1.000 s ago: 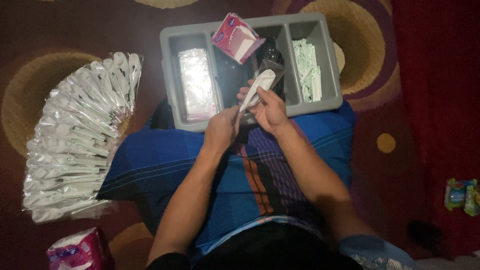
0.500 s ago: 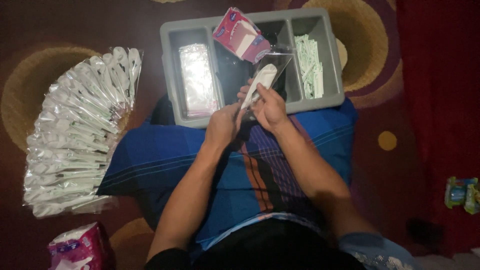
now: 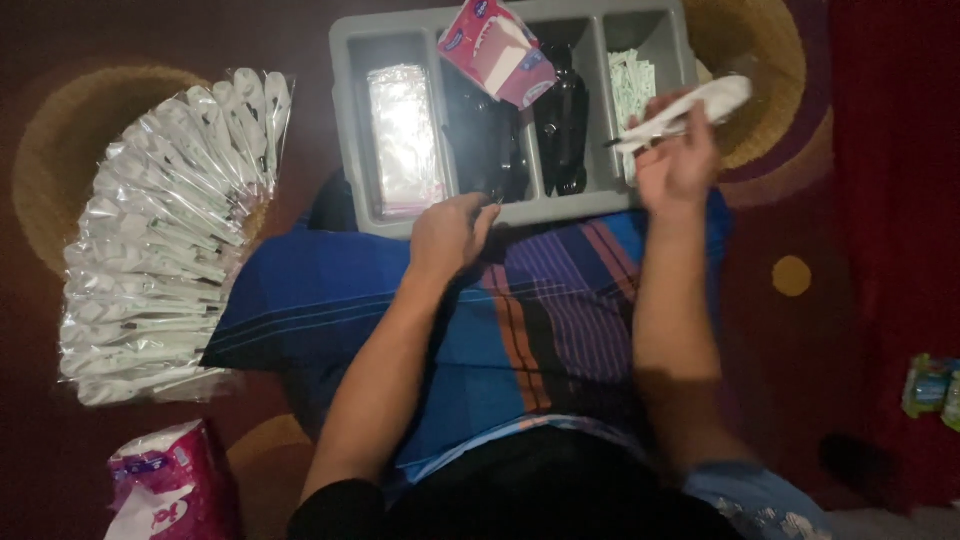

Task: Wrapping individual plastic spoons and forks in paper napkins and organizing them in a tray.

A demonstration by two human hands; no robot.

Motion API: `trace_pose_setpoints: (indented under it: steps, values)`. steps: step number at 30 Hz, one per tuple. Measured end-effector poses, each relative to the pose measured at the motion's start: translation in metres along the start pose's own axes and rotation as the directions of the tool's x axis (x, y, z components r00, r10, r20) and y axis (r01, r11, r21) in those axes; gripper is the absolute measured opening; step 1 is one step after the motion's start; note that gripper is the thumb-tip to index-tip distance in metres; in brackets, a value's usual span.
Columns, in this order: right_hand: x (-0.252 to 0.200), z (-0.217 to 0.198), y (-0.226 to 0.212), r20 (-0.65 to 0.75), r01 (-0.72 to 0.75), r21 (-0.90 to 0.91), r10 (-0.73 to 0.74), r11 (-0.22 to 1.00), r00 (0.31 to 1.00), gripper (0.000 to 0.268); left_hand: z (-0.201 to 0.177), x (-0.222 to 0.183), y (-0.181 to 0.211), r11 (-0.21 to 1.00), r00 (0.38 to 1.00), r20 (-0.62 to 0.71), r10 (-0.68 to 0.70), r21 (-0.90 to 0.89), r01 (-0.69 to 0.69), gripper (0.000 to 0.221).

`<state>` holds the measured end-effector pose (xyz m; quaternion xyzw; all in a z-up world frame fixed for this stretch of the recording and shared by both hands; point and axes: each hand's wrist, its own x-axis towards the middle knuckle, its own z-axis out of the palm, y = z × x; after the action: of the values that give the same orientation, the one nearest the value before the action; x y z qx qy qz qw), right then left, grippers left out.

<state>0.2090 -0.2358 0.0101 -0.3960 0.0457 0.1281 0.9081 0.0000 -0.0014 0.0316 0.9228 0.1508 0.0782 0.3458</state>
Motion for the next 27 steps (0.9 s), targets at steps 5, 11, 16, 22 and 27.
trace_pose_setpoints:
  steps: [5,11,16,22,27]
  values:
    - [0.011,-0.039,-0.040,-0.073,0.099,0.129,-0.090,0.987,0.993,0.028,0.000,0.005,-0.003,0.997,0.994,0.079,-0.071,0.032,0.069,0.024]
    - [0.019,-0.078,-0.066,-0.126,0.231,0.062,-0.222,0.971,0.967,0.032,0.005,0.007,0.006,0.995,0.984,0.144,-0.103,0.033,0.099,0.047]
    - [0.033,-0.092,-0.051,-0.212,0.179,0.204,-0.135,0.962,0.968,0.035,0.043,0.039,0.024,0.989,0.980,0.146,0.134,0.046,-0.142,0.055]
    - [0.057,-0.117,-0.027,-0.129,0.152,0.247,-0.124,0.957,0.984,0.028,0.167,0.134,0.046,0.813,0.851,0.073,0.519,0.265,-0.519,0.014]
    - [0.072,-0.145,-0.020,-0.218,0.099,0.272,-0.039,0.957,0.975,0.028,0.242,0.176,0.061,0.757,0.856,0.132,0.500,0.414,-0.506,0.017]
